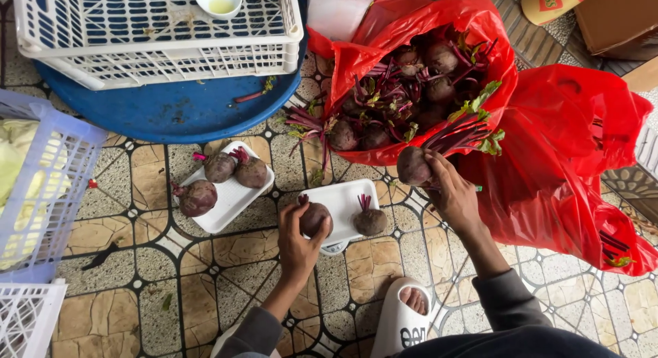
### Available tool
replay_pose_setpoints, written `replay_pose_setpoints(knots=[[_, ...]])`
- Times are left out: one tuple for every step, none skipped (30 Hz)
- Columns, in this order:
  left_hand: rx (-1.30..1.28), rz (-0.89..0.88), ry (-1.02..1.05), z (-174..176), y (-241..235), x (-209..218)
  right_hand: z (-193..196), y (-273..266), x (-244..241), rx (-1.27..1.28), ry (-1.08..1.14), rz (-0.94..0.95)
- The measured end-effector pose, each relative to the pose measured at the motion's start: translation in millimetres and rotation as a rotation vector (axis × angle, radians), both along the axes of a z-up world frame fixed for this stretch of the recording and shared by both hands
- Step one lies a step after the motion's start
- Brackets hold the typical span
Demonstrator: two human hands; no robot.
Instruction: The person weighs several beets on a small digital scale, then trims the leafy stems off the beets and places the trimmed beets into white trays.
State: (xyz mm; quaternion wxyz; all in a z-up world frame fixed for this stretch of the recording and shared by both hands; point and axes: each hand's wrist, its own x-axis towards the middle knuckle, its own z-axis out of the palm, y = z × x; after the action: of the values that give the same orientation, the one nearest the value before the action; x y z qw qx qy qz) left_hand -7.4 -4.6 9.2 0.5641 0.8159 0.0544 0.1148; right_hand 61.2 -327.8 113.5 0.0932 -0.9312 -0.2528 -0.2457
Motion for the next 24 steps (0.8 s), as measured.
replay_pose_setpoints(knots=[[-0.025, 0.018, 0.004, 1, -1, -1, 1, 2, -3, 0.004, 0.006, -0.003], [-0.023, 0.019, 0.010, -2, 0, -1, -1, 1, -4, 0.006, 0.012, -0.003], [-0.020, 0.007, 0.004, -5, 1, -1, -4, 1, -5, 0.003, 0.004, -0.006], [-0.016, -0.005, -0.002, -8, 2, 0, -5, 1, -5, 0.000, -0.004, -0.010], [-0.014, -0.003, 0.000, -7, 4, 0, -3, 3, -6, 0.002, -0.002, -0.008], [0.005, -0.021, -0.002, -7, 5, 1, 0, 6, -7, 0.005, 0.007, -0.008], [0.023, -0.042, -0.004, -6, 6, 1, 3, 8, -10, 0.007, 0.015, -0.012], [0.024, -0.044, -0.003, -4, 7, 1, 1, 7, -11, 0.008, 0.017, -0.014], [0.017, -0.058, -0.002, -2, 8, 2, -1, 6, -12, 0.013, 0.019, -0.020], [0.010, -0.072, -0.001, -1, 9, 2, -3, 5, -12, 0.018, 0.021, -0.026], [0.012, -0.073, 0.001, 0, 9, 2, -3, 5, -13, 0.020, 0.023, -0.028], [0.001, -0.060, 0.001, 1, 9, 2, -3, 6, -14, 0.033, 0.018, -0.027], [-0.010, -0.046, 0.001, 2, 9, 2, -3, 7, -14, 0.047, 0.012, -0.026], [-0.007, -0.046, 0.002, 0, 10, 2, -4, 7, -15, 0.050, 0.013, -0.026], [-0.017, -0.030, -0.002, -2, 11, 2, -4, 8, -16, 0.048, 0.008, -0.031], [-0.027, -0.014, -0.006, -3, 12, 3, -4, 8, -16, 0.046, 0.003, -0.036], [-0.027, -0.015, -0.004, -6, 14, 3, -2, 7, -17, 0.046, 0.005, -0.037], [-0.022, 0.001, -0.019, -8, 17, 2, 0, 7, -19, 0.057, 0.015, -0.034], [-0.016, 0.016, -0.036, -11, 21, 3, 2, 6, -19, 0.069, 0.022, -0.030], [-0.016, 0.014, -0.037, -9, 22, 4, -2, 3, -19, 0.069, 0.021, -0.032], [-0.006, 0.013, -0.032, -6, 23, 4, -6, -1, -18, 0.074, 0.020, -0.028], [0.003, 0.013, -0.027, -4, 24, 3, -10, -4, -17, 0.079, 0.019, -0.024], [0.003, 0.016, -0.028, -2, 23, 3, -7, -1, -17, 0.079, 0.018, -0.021], [-0.001, 0.007, -0.012, 0, 22, 3, -4, 2, -16, 0.079, 0.014, -0.023]])
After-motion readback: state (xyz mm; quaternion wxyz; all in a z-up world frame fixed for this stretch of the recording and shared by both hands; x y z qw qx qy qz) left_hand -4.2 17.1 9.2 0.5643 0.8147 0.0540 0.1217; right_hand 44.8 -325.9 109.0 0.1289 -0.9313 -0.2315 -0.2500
